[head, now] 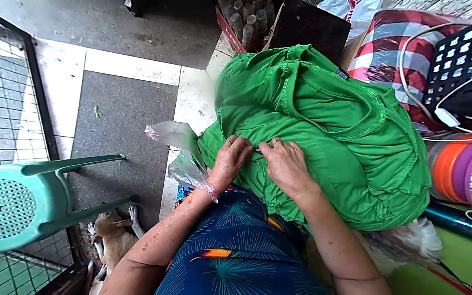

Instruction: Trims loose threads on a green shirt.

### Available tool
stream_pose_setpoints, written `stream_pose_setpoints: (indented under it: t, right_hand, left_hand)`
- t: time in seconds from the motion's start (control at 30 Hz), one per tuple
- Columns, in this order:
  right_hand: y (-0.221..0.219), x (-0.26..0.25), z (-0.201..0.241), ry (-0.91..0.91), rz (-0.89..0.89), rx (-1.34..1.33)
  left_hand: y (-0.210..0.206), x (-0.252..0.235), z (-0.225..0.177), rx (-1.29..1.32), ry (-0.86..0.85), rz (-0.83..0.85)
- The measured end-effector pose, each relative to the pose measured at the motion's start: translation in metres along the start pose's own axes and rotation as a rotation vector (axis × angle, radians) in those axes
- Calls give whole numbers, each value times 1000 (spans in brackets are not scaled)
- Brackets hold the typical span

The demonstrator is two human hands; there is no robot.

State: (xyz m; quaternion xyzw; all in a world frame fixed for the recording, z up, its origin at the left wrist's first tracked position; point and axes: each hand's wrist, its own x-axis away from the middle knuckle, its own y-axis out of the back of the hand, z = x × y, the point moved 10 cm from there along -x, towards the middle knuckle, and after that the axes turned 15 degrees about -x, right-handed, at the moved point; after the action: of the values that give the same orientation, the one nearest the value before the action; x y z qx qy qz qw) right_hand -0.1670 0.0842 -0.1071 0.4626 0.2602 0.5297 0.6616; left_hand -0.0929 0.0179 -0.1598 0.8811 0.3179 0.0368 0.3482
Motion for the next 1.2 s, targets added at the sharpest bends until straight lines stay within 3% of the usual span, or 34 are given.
stream_pose_setpoints:
  t: [0.17, 0.33, 0.5, 0.7, 0.83, 1.03, 1.2]
  right_hand:
    - [-3, -1, -7, 51, 15, -17]
    - [11, -1, -32, -117, 78, -318]
    - [16, 2, -45, -186, -15, -507]
    - [16, 5, -33, -43, -69, -407]
    - [14, 7, -25, 65, -22, -364]
    - [6, 8, -12, 9, 108, -179]
    - [-1, 3, 4, -42, 114, -50]
  left_hand:
    - [-5, 3, 9, 81, 88, 38]
    - [-5, 8, 10, 88, 120, 43]
    - [-12, 4, 0, -80, 193, 154]
    - [-9, 0, -5, -37, 108, 92]
    - [-11, 6, 19, 194, 249, 175]
    - [-19, 16, 31, 351, 407, 255]
    - [-14, 18, 25, 317, 347, 176]
